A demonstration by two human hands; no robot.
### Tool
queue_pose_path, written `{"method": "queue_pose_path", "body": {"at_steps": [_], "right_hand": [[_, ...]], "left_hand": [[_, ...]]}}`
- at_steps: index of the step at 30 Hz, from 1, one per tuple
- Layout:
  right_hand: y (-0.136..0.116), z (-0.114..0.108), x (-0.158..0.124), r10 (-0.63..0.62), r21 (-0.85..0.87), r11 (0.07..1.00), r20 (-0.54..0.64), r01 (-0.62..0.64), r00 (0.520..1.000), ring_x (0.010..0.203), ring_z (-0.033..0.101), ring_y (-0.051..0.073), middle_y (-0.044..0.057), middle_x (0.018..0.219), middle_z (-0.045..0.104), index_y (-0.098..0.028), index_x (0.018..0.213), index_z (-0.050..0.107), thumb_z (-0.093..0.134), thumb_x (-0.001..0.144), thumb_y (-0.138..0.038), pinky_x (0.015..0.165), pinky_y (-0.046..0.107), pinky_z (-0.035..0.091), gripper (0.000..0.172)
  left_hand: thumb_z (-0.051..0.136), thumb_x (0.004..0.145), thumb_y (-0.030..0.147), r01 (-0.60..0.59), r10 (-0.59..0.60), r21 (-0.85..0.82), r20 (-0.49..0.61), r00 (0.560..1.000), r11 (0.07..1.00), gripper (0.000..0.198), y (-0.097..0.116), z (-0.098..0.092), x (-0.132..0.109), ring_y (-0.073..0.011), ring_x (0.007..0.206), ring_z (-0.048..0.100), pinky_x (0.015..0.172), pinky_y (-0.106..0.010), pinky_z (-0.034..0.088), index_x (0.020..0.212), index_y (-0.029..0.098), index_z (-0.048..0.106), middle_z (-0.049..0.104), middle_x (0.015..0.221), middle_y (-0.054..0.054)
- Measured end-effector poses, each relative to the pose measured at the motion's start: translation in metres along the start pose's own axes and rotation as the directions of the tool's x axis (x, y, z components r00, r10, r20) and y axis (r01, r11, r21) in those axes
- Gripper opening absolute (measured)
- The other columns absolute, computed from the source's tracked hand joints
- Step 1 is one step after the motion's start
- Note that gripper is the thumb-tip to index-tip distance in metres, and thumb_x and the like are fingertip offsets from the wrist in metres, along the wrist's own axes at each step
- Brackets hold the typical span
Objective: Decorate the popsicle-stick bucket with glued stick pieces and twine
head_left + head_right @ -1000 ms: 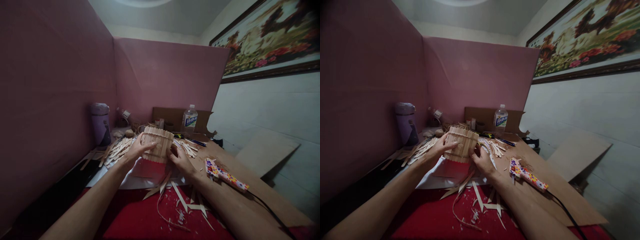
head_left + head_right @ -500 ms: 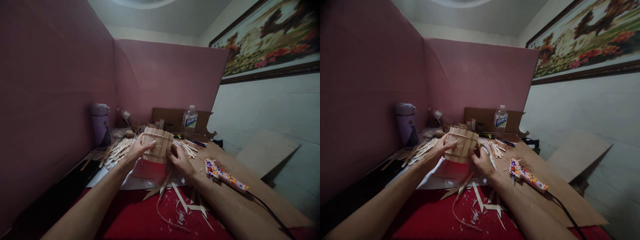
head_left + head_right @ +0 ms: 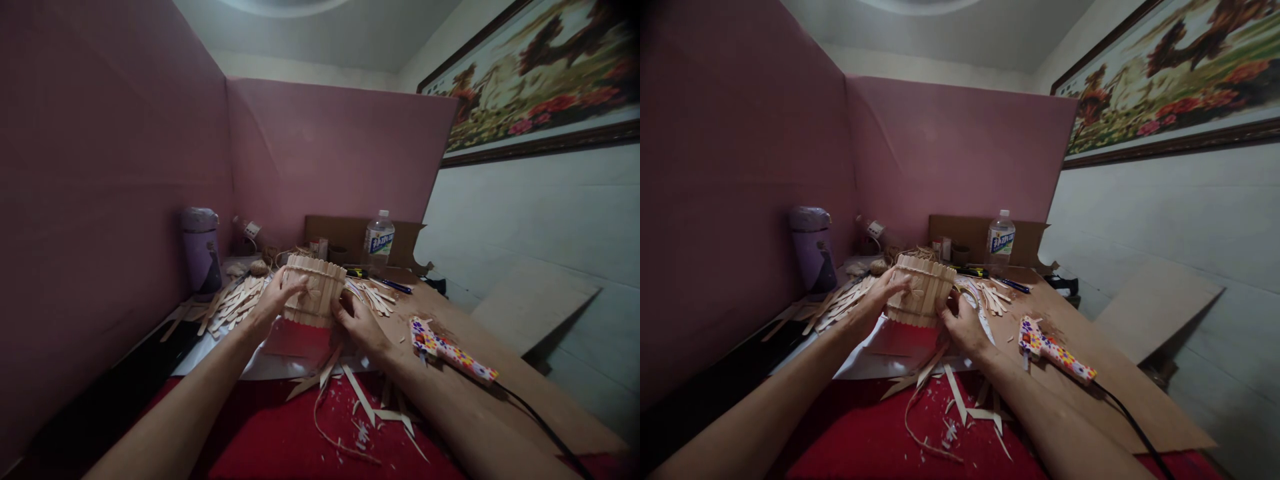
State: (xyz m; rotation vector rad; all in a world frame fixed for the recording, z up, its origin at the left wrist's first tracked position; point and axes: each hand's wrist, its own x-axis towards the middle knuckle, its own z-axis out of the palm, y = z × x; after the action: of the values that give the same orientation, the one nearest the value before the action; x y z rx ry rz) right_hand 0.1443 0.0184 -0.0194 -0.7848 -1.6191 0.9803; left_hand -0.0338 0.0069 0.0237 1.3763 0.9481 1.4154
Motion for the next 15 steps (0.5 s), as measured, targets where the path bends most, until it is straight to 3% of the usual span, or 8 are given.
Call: {"method": "queue_pose_path", "body": {"at_steps": [5, 15], "right_hand": [[0.0020, -0.0004, 0.0004, -0.019, -0.003, 1.000, 0.001, 0.019, 1.000, 0.104, 0.059, 0.026, 0.012, 0.115, 0.064, -0.018, 0.112, 0.057, 0.057, 0.077, -0.057, 0.091, 0.041, 0.046, 0.052], [-0.0013, -0.0004, -0.0007, -0.017, -0.036, 0.999, 0.005, 0.017, 1.000, 0.103, 0.059, 0.026, 0.012, 0.113, 0.064, -0.017, 0.112, 0.056, 0.057, 0.078, -0.056, 0.090, 0.040, 0.046, 0.052]], "left_hand": [[0.071, 0.064, 0.047, -0.028, 0.026, 0.043, 0.028, 0.999, 0.999, 0.059, 0.0001, 0.0008, 0.0003, -0.0289, 0.105, 0.057, 0.089, -0.039, 0.044, 0.113, 0.018, 0.055, 0.065, 0.107, -0.009], [0.064, 0.071, 0.049, -0.062, 0.058, 0.056, 0.061, 0.996, 0.997, 0.051, 0.0053, -0.0014, -0.0043, -0.0270, 0.113, 0.053, 0.095, -0.036, 0.039, 0.111, 0.019, 0.056, 0.062, 0.115, -0.007]]}}
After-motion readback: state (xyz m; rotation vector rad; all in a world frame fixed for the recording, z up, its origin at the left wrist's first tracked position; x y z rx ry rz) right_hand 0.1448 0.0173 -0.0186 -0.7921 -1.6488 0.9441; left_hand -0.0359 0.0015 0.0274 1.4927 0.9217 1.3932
